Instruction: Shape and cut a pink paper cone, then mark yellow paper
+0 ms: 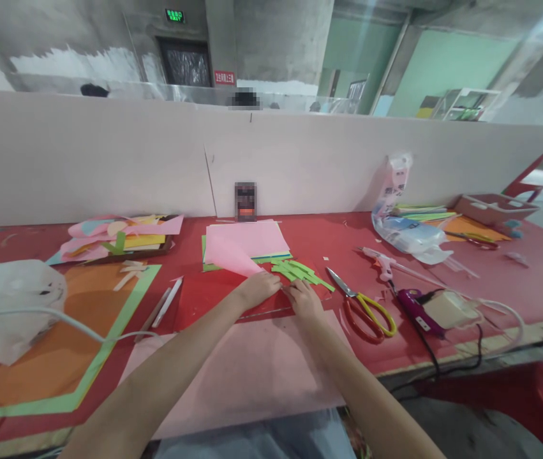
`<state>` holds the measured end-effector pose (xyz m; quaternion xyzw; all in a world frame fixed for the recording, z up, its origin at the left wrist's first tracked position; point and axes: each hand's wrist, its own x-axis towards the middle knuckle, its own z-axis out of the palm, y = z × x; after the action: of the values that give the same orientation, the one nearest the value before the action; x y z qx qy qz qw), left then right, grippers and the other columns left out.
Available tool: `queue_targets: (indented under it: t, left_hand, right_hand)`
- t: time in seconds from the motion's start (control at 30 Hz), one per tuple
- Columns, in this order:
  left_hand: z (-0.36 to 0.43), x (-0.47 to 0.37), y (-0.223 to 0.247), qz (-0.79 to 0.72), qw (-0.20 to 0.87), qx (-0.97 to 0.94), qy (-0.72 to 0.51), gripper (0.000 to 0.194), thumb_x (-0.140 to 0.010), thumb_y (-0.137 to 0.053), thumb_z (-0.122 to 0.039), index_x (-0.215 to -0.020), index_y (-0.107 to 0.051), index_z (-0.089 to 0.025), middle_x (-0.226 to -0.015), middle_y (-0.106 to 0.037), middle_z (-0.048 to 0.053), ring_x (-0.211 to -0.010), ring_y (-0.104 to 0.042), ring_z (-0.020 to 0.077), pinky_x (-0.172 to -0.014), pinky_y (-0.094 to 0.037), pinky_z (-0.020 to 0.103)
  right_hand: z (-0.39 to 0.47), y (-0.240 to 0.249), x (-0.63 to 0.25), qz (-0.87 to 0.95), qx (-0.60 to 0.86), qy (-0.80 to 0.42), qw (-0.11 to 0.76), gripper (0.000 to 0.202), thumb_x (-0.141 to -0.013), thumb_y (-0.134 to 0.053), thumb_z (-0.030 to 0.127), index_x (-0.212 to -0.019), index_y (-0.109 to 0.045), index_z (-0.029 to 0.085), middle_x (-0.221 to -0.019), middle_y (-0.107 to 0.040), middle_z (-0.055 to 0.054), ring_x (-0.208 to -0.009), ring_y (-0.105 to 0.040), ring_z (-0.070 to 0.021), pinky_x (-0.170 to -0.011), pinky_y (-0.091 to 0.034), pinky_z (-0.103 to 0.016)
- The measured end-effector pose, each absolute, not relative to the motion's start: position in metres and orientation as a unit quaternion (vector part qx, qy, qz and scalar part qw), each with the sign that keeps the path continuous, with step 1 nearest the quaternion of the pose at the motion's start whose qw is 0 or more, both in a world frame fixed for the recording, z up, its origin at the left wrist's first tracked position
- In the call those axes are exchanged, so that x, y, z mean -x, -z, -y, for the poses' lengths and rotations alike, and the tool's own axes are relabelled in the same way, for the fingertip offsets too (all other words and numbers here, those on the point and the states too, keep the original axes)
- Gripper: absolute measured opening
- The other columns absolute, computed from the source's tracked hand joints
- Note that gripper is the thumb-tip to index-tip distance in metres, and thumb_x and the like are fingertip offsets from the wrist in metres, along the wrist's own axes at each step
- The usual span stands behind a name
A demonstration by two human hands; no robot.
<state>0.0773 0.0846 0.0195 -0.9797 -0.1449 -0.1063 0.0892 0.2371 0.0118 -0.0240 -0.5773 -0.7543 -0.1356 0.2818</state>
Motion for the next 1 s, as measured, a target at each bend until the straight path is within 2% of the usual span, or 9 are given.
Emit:
queue_targets:
  t: [0.13, 0.33, 0.5, 0.7, 0.87, 1.0]
  left_hand:
    - [-0.075, -0.076, -0.017, 0.18, 0.114, 0.973, 0.093, 0.019, -0.085, -0.04, -0.012, -0.086, -0.058, -0.012, -0.083, -0.06, 0.007, -0.078, -0.057, 0.0185, -0.076, -0.043, 0.034]
    - [-0.064, -0.08, -0.019, 0.265, 0.047, 0.958, 0.096, 0.023, -0.086, -0.039, -0.015, -0.08, -0.061, -0.013, -0.078, -0.059, 0.006, -0.073, -0.057, 0.0171, -0.067, -0.043, 0.029]
    - [-0.067, -0.081, -0.02, 0.277, 0.002, 0.955, 0.105, 0.027, -0.087, -0.039, -0.021, -0.078, -0.063, -0.012, -0.076, -0.06, 0.006, -0.071, -0.057, 0.0166, -0.064, -0.043, 0.028]
    - [-0.07, -0.069, -0.014, 0.19, -0.03, 0.967, 0.167, 0.02, -0.088, -0.04, -0.019, -0.092, -0.06, -0.016, -0.089, -0.064, 0.002, -0.085, -0.057, 0.0126, -0.08, -0.041, 0.027]
    - [-0.071, -0.059, -0.003, 0.174, 0.041, 0.967, 0.183, 0.026, -0.088, -0.038, -0.015, -0.109, -0.054, -0.019, -0.112, -0.06, 0.002, -0.107, -0.049, 0.0111, -0.101, -0.027, 0.033]
    - [-0.072, -0.057, -0.001, 0.199, 0.039, 0.963, 0.178, 0.027, -0.088, -0.039, -0.018, -0.11, -0.054, -0.022, -0.113, -0.06, 0.0, -0.108, -0.049, 0.0107, -0.1, -0.028, 0.032]
  right_hand:
    - [-0.009, 0.022, -0.238, 0.758, 0.569, 0.097, 0.305, 0.029, -0.089, -0.039, 0.021, -0.082, -0.066, 0.019, -0.078, -0.057, -0.005, -0.073, -0.05, -0.0157, -0.069, -0.043, -0.029]
    - [-0.006, 0.022, -0.24, 0.753, 0.558, 0.059, 0.344, 0.023, -0.087, -0.045, 0.022, -0.083, -0.067, 0.021, -0.079, -0.058, -0.004, -0.077, -0.052, -0.0161, -0.069, -0.045, -0.028]
    - [-0.006, 0.023, -0.241, 0.754, 0.556, 0.057, 0.345, 0.022, -0.086, -0.046, 0.021, -0.082, -0.068, 0.02, -0.079, -0.058, -0.005, -0.078, -0.052, -0.0163, -0.069, -0.045, -0.028]
    - [-0.002, 0.018, -0.238, 0.753, 0.567, 0.052, 0.331, 0.026, -0.087, -0.042, 0.019, -0.081, -0.067, 0.021, -0.08, -0.058, -0.005, -0.077, -0.051, -0.0169, -0.07, -0.045, -0.031]
    - [0.0, 0.014, -0.237, 0.759, 0.566, 0.042, 0.319, 0.03, -0.087, -0.039, 0.015, -0.079, -0.067, 0.022, -0.079, -0.058, -0.004, -0.074, -0.052, -0.0158, -0.069, -0.045, -0.03]
    - [-0.001, 0.017, -0.238, 0.755, 0.572, 0.051, 0.318, 0.028, -0.087, -0.04, 0.018, -0.079, -0.067, 0.022, -0.08, -0.058, -0.004, -0.076, -0.051, -0.0162, -0.07, -0.044, -0.03]
